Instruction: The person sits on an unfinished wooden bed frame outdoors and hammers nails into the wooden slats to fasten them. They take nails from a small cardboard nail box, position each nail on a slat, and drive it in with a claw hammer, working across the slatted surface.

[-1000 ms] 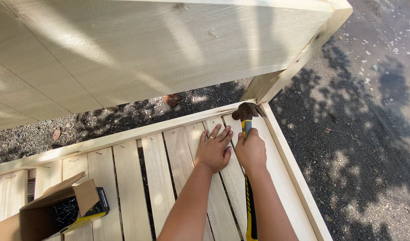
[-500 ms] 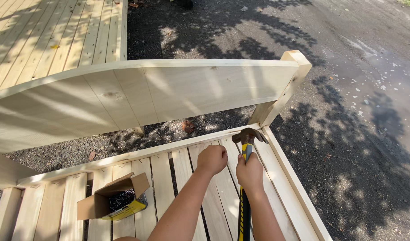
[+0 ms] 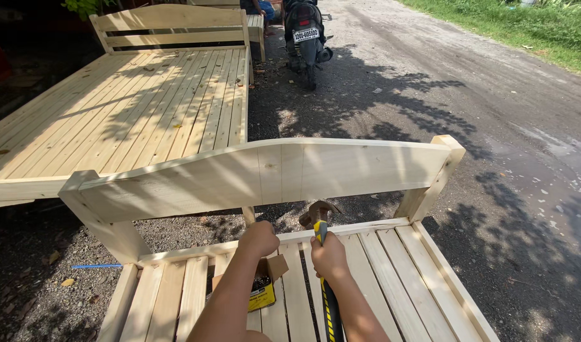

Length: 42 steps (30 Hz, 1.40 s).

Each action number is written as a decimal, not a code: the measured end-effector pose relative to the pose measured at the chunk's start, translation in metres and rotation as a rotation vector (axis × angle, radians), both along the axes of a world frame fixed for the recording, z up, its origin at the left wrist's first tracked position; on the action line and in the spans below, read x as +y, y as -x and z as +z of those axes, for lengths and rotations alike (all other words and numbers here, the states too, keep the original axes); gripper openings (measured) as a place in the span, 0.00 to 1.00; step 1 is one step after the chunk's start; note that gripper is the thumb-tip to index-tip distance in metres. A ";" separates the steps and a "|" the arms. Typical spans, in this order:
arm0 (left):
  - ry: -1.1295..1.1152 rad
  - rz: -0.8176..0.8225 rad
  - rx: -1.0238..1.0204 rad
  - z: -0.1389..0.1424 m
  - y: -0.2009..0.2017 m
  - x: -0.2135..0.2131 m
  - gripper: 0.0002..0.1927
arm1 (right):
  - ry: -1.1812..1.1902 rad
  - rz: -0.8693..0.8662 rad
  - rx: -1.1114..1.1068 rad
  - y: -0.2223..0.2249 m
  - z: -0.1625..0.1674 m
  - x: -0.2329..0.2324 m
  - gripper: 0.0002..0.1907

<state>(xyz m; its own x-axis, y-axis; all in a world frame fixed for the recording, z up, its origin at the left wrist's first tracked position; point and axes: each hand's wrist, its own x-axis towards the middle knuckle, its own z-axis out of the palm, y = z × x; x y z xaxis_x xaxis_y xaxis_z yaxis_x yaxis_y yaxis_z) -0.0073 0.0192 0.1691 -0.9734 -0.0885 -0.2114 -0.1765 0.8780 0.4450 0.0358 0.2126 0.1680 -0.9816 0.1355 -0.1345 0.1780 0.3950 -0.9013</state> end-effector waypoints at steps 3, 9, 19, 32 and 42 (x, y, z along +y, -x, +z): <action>-0.009 -0.053 -0.191 -0.017 -0.016 -0.034 0.10 | 0.023 0.040 0.016 0.001 0.002 -0.026 0.16; 0.020 -0.170 -0.010 -0.089 -0.049 -0.038 0.11 | -0.042 0.079 -0.109 -0.003 0.002 -0.051 0.17; 0.268 -0.506 -0.035 -0.126 -0.013 -0.021 0.10 | 0.044 0.099 -0.233 0.012 -0.010 -0.044 0.15; 0.509 -0.588 -0.074 -0.122 -0.016 -0.043 0.09 | 0.115 0.044 -0.246 0.016 -0.018 -0.020 0.15; -0.320 -0.298 -0.183 -0.016 -0.006 -0.011 0.03 | 0.343 0.064 -0.100 0.009 -0.032 0.013 0.16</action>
